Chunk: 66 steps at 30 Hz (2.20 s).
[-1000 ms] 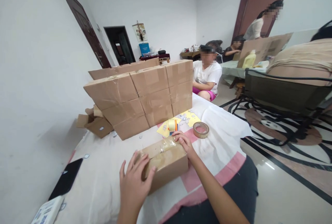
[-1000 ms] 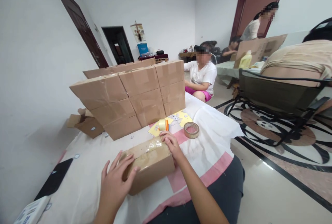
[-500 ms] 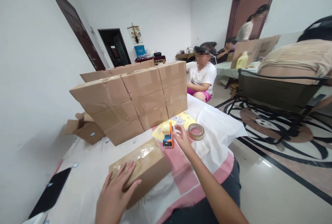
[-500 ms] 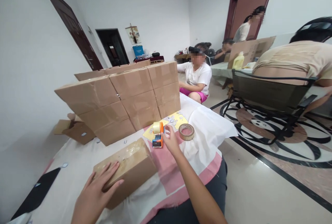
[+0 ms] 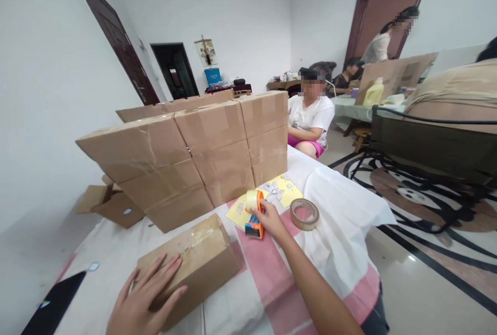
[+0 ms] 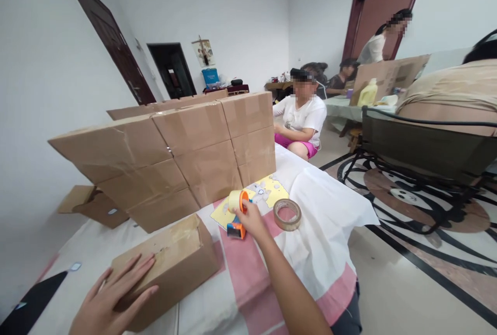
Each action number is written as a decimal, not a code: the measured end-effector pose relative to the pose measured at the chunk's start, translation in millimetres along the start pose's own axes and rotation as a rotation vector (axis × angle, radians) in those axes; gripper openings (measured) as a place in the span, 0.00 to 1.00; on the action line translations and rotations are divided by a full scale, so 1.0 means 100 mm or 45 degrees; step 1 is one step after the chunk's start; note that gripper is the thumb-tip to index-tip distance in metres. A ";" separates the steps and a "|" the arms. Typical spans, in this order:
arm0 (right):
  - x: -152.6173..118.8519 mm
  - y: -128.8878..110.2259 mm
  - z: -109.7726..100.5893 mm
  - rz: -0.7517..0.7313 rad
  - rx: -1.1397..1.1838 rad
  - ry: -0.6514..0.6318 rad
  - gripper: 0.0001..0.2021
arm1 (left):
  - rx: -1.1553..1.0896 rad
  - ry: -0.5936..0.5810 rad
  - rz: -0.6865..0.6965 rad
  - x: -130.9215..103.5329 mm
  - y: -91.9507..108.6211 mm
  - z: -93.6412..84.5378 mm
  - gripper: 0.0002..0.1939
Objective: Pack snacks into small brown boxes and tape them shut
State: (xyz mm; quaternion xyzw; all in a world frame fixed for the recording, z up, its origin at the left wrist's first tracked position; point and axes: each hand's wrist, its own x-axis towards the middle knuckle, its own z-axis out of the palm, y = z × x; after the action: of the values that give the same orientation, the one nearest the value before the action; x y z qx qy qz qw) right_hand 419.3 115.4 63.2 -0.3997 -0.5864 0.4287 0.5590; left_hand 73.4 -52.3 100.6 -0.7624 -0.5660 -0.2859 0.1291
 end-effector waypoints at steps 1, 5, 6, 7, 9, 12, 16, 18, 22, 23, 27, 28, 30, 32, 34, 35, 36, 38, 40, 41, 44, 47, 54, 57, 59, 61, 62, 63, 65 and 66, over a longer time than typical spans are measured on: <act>0.00 -0.05 -0.02 -0.020 0.006 0.057 0.10 | 0.001 0.028 0.000 0.03 0.06 -0.03 0.30; -0.05 -0.29 -0.11 -0.040 0.271 0.226 0.10 | -0.123 0.248 -0.011 0.24 0.60 -0.11 0.31; -0.08 -0.36 -0.13 -0.042 0.340 0.210 0.11 | -0.190 0.313 0.019 0.33 0.79 -0.10 0.29; -0.12 -0.44 -0.14 -0.043 0.399 0.168 0.11 | -0.255 0.339 0.016 0.42 0.99 -0.08 0.25; -0.23 -0.60 -0.15 -0.048 0.501 0.041 0.12 | -0.363 0.249 0.013 0.64 1.35 0.01 0.24; -0.42 -0.86 -0.17 -0.071 0.635 -0.163 0.14 | -0.536 0.057 -0.007 0.98 1.73 0.16 0.32; -0.57 -1.13 -0.29 -0.110 0.688 -0.358 0.18 | -0.916 -0.119 -0.117 1.27 1.95 0.29 0.38; -0.60 -1.20 -0.36 -0.114 0.676 -0.401 0.20 | -1.142 -0.170 -0.177 1.30 2.00 0.32 0.37; -0.65 -1.29 -0.41 -0.072 0.711 -0.478 0.22 | -1.389 -0.206 -0.287 1.28 2.03 0.32 0.36; -0.66 -1.30 -0.39 -0.055 0.720 -0.489 0.23 | -1.405 -0.218 -0.313 1.28 2.04 0.32 0.36; -0.72 -1.31 -0.27 -0.037 0.661 -0.417 0.24 | -1.484 -0.250 -0.416 1.25 2.05 0.32 0.37; -0.72 -1.31 -0.23 -0.035 0.636 -0.359 0.23 | -1.494 -0.212 -0.451 1.23 2.06 0.33 0.39; -0.71 -1.28 -0.19 -0.049 0.573 -0.204 0.23 | -1.446 -0.101 -0.569 1.14 2.07 0.37 0.41; -0.69 -1.25 -0.17 -0.102 0.474 -0.050 0.23 | -1.336 -0.067 -0.702 1.02 2.10 0.41 0.33; -0.66 -1.19 -0.17 -0.176 0.349 0.033 0.24 | -1.249 -0.147 -0.755 0.91 2.13 0.44 0.26; -0.65 -1.15 -0.18 -0.208 0.288 0.054 0.24 | -1.227 -0.175 -0.748 0.87 2.14 0.44 0.25; -0.64 -1.10 -0.19 -0.236 0.230 0.075 0.25 | -1.212 -0.177 -0.729 0.84 2.15 0.44 0.25; -0.62 -1.00 -0.19 -0.280 0.129 0.144 0.25 | -1.185 -0.104 -0.692 0.83 2.17 0.44 0.23; -0.62 -0.91 -0.19 -0.310 0.070 0.238 0.26 | -1.175 0.001 -0.663 0.84 2.19 0.45 0.20; -0.62 -0.87 -0.18 -0.324 0.058 0.271 0.26 | -1.182 0.042 -0.645 0.85 2.20 0.46 0.19; -0.62 -0.83 -0.17 -0.387 0.045 0.290 0.26 | -1.245 0.114 -0.613 0.86 2.24 0.48 0.15; -0.60 -0.86 -0.19 -0.463 0.015 0.251 0.26 | -1.293 0.125 -0.623 0.83 2.29 0.46 0.13; -0.49 -0.82 -0.26 -0.525 -0.122 0.284 0.24 | -1.275 -0.128 -0.744 0.79 2.26 0.40 0.19; -0.45 -0.77 -0.28 -0.455 -0.096 0.317 0.24 | -1.309 -0.320 -0.846 0.78 2.25 0.44 0.28; -0.42 -0.73 -0.30 -0.369 -0.039 0.355 0.24 | -1.349 -0.350 -0.852 0.79 2.28 0.47 0.34; -0.40 -0.69 -0.32 -0.265 0.051 0.491 0.24 | -1.395 -0.316 -0.849 0.80 2.33 0.48 0.38; -0.39 -0.68 -0.32 -0.219 0.099 0.567 0.24 | -1.415 -0.298 -0.852 0.81 2.35 0.48 0.39; -0.38 -0.67 -0.33 -0.177 0.148 0.633 0.25 | -1.431 -0.283 -0.857 0.83 2.38 0.48 0.39; -0.38 -0.68 -0.34 -0.106 0.234 0.695 0.26 | -1.448 -0.263 -0.872 0.85 2.43 0.48 0.39; -0.38 -0.69 -0.34 -0.090 0.263 0.676 0.26 | -1.451 -0.258 -0.875 0.86 2.46 0.48 0.38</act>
State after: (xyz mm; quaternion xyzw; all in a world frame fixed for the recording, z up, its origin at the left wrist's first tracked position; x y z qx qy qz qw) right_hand 456.5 59.8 117.4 -0.4181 -0.3864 0.3469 0.7454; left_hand 334.0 -40.0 143.3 -0.5110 -0.5465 -0.4917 -0.4455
